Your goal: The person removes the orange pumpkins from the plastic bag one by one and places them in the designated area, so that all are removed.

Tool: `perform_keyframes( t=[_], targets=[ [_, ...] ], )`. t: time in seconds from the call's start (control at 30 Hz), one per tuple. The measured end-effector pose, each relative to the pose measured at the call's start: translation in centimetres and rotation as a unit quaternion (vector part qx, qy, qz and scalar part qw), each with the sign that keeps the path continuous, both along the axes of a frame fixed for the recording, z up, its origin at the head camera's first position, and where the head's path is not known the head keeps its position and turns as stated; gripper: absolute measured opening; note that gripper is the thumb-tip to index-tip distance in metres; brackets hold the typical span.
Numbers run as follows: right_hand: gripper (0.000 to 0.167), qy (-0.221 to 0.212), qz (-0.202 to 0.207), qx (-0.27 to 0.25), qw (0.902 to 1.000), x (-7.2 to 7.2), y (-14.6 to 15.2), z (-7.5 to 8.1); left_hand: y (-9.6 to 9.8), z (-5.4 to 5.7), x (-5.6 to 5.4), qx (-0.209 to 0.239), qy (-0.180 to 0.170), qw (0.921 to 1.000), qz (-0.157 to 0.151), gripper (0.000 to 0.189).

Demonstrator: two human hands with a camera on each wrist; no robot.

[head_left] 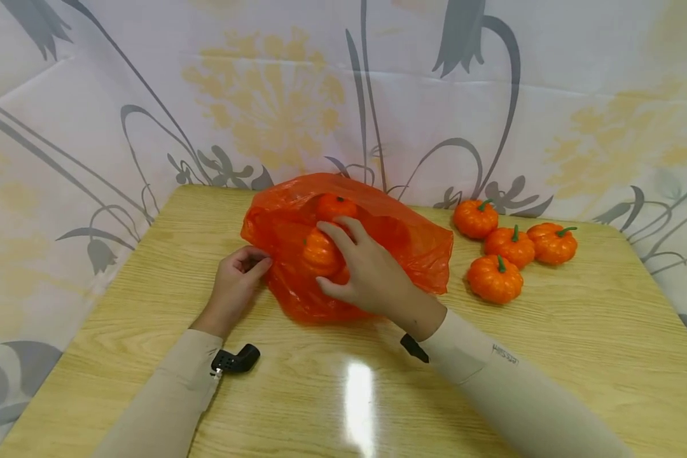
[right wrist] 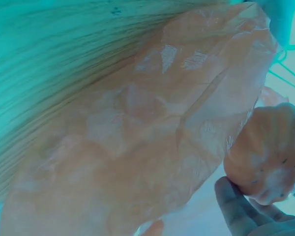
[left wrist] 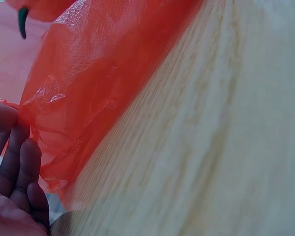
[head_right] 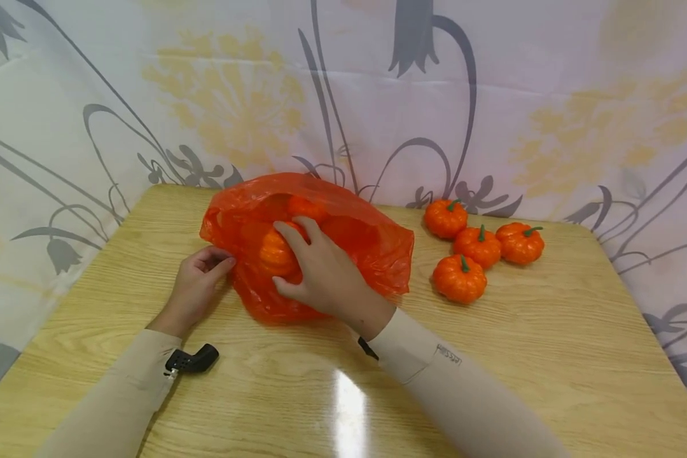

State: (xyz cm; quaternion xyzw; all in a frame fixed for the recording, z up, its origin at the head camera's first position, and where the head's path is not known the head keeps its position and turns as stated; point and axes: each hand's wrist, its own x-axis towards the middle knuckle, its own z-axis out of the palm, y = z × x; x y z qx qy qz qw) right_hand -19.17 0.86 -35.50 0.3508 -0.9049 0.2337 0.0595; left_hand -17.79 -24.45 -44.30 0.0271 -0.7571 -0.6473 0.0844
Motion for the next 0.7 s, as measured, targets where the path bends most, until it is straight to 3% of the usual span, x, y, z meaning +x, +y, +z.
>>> perform_keyframes(
  t=[0.5, 0.7],
  targets=[
    [0.075, 0.058, -0.027, -0.031, 0.9975, 1.8, 2.7, -0.5, -0.4, -0.1, 0.2, -0.007, -0.008, 0.9999, -0.003, 0.018],
    [0.078, 0.047, -0.009, -0.068, 0.9966, 2.3, 3.9, -0.5, -0.1, 0.0, 0.2, -0.003, -0.002, 1.0, -0.005, 0.02]
  ],
)
